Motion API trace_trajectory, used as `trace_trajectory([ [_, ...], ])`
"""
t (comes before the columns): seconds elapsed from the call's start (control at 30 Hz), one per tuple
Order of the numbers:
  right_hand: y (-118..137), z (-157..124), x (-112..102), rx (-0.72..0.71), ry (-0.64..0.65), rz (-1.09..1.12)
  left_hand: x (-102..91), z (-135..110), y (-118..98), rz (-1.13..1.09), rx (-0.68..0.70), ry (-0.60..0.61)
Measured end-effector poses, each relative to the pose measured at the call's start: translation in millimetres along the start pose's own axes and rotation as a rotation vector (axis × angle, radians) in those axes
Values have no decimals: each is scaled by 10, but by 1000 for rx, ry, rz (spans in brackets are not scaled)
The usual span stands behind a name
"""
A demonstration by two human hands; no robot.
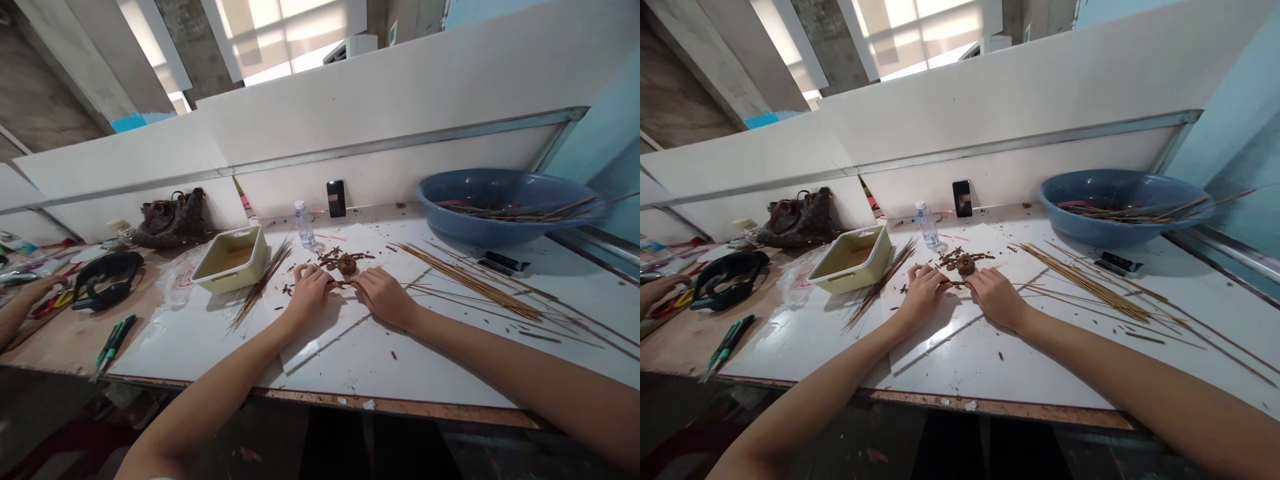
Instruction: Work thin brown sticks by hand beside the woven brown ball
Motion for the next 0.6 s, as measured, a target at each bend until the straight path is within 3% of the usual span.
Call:
trace_trajectory([
  [0.6,-5,2,-14,17,-18,-4,9,-11,9,89,-12,-6],
])
Point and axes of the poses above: each hand's wrist, its own z-axis towards the middle knuckle, its own x-axis out of the palm, y = z × x, the point moved 2 cm from there along z, towards the middle knuckle, and after that the axes turned 3 degrees about x, right-handed, at the moved point
